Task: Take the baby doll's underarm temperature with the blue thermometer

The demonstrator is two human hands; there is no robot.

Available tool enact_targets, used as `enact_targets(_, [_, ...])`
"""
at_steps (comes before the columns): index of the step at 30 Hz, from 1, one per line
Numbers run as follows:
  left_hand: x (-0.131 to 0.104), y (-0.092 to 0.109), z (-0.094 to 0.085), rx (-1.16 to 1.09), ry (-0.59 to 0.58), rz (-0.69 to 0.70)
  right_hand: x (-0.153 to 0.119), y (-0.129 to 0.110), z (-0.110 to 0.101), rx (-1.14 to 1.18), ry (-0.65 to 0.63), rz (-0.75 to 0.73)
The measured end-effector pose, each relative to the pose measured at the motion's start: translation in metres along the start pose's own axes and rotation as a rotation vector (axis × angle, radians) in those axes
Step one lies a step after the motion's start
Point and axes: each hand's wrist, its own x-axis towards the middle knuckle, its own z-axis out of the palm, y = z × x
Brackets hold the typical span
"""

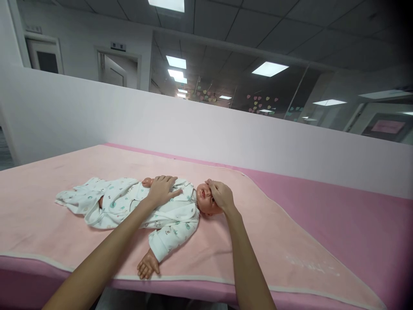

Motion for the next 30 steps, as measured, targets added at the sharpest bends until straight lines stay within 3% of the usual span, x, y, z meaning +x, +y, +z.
enact_targets(4, [0.0,0.0006,-0.0007,-0.005,-0.001,-0.006,0.0019,0.0009,0.0014,-0.024,0.115,-0.024])
enact_targets(10, [-0.0001,0.0,-0.0009,-0.024,-0.005,-0.005,0.0019,0.0012,-0.0007,-0.036,-0.021,0.01])
enact_targets(14, [0.0,0.0003,-0.0011,-0.04,-0.008,-0.01,0.0014,-0.0004,-0.001,-0.055,0.0,0.002])
enact_targets(18, [0.0001,0.0008,-0.0016,-0.036,-0.017,-0.018,0.0027,0.0006,0.0003,-0.078,0.127,-0.025])
enact_targets(24, [0.0001,-0.0011,-0.0003,-0.037,-0.008,-0.007,0.0024,0.0049,0.0011,-0.033,0.002,0.045])
enact_targets(30, [-0.0001,-0.0002,-0.0001,-0.039,0.0,-0.006,0.0022,0.0035,0.0017,-0.055,0.085,0.039])
